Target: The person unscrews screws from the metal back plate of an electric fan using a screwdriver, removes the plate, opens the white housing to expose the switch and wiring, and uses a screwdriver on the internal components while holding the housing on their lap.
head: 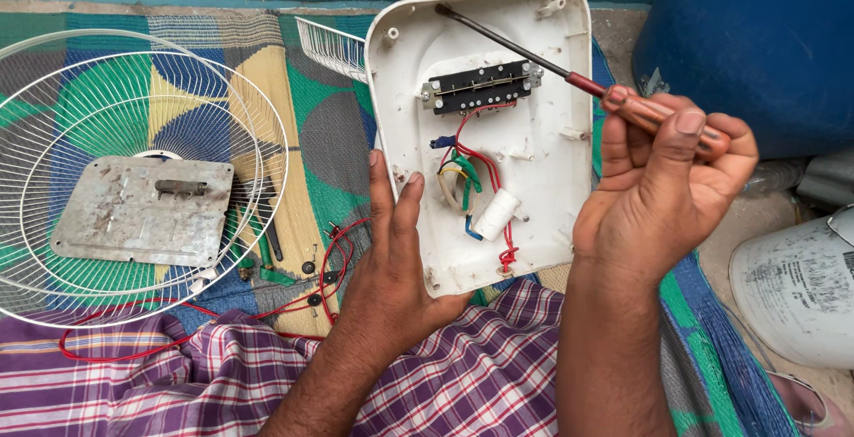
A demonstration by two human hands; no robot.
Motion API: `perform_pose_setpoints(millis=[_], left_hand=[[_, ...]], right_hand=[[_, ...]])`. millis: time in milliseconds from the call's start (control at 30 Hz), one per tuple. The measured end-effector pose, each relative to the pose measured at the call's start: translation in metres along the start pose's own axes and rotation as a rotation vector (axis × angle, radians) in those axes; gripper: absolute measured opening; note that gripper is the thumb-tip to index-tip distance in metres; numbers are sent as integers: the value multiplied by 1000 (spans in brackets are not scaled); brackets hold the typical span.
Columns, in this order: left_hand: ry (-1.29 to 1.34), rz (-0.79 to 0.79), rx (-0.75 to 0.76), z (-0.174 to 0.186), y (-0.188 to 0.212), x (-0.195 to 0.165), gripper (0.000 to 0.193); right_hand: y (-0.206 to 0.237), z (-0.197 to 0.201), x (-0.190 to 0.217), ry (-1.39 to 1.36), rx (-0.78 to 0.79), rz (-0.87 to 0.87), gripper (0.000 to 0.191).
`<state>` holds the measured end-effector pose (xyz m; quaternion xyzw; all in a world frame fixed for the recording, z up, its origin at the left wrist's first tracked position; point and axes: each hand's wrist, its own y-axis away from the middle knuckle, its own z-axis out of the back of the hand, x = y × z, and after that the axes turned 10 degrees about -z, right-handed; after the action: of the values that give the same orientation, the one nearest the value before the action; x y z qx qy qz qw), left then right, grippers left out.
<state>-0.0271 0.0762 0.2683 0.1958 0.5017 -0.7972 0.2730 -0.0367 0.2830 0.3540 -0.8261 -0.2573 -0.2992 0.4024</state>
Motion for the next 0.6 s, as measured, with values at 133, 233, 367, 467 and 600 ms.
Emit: perform_pose_setpoints(millis=[133, 233, 367, 467, 600], left_hand=[[11, 4, 1, 0, 0, 0, 139], [9, 1, 0, 0, 0, 1, 139], [9, 11, 9, 0, 1, 1, 139], [4, 8, 7, 1, 0, 1, 139], [18, 32, 16, 2, 0, 0, 139]], right_hand=[[-5, 1, 2, -60, -25, -55, 31], [-6, 3, 5, -31, -2, -42, 28], [-5, 4, 6, -26, 2, -53, 22], [-9, 9, 11, -52, -6, -63, 19], [-26, 42, 34, -82, 100, 6, 19]])
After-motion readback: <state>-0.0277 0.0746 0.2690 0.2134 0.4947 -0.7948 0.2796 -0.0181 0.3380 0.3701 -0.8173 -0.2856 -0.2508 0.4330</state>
